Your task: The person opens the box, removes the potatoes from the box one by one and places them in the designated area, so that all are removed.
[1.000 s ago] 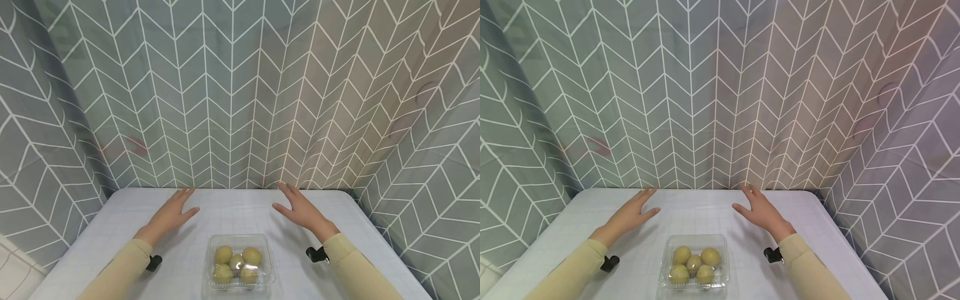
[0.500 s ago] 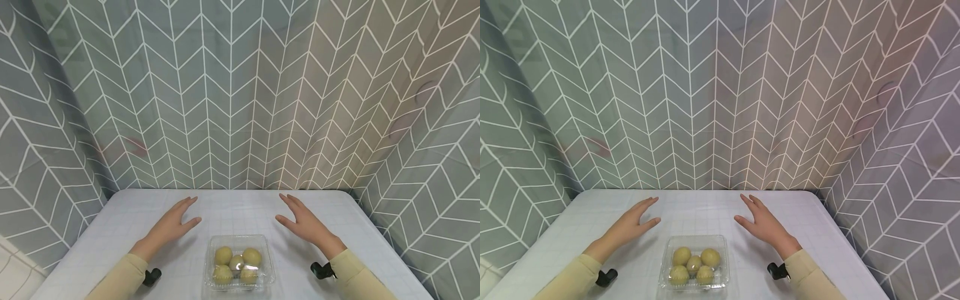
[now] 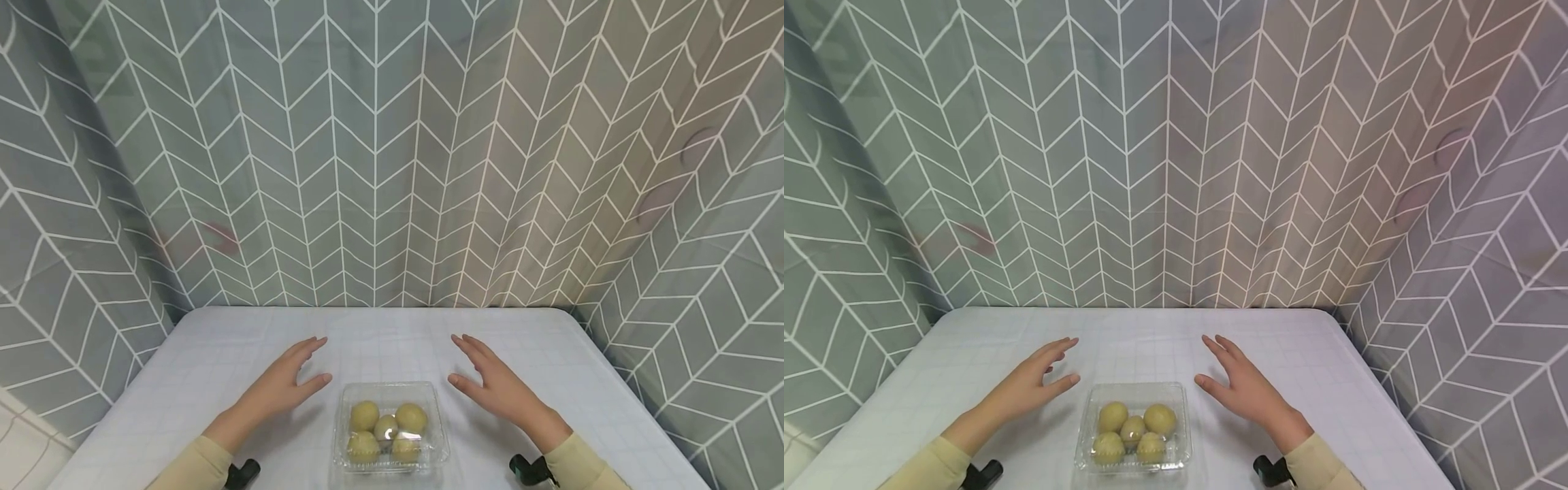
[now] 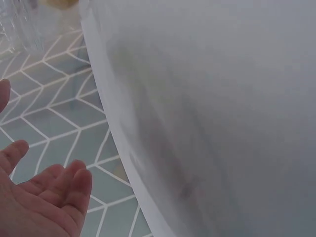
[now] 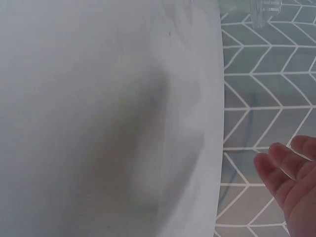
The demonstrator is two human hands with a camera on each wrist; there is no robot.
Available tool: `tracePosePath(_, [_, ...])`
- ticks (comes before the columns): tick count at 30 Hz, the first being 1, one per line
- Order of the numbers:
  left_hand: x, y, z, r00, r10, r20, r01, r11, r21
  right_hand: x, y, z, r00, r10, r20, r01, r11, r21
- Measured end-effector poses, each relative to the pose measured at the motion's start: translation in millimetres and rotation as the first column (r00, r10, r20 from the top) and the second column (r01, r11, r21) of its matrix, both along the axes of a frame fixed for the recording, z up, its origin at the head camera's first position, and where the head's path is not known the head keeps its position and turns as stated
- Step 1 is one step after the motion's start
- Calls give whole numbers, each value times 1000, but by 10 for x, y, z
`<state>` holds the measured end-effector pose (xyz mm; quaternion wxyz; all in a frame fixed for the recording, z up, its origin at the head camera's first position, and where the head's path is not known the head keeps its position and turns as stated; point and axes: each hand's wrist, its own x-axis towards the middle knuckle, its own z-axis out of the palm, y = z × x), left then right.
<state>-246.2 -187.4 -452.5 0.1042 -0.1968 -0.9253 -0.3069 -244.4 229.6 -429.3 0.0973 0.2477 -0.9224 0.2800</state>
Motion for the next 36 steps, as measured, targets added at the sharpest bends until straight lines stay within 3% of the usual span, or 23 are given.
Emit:
tracePosePath(11, [251, 85, 25, 991, -77, 105, 59, 984, 166, 228, -56, -55, 997, 69, 28, -67, 996, -60])
tracePosePath(19, [419, 159, 25, 981, -161, 109, 138, 971, 198, 376, -114, -92, 991, 132, 18, -131, 988, -81])
tracePosePath(28, [606, 224, 38, 957, -227, 179, 175, 949, 264, 505, -151, -166, 981, 195, 17, -193, 976, -100])
tracePosePath(36, [692, 273, -11, 941, -270, 204, 202, 932, 302, 609, -195, -204, 966, 256, 44, -249, 961, -122])
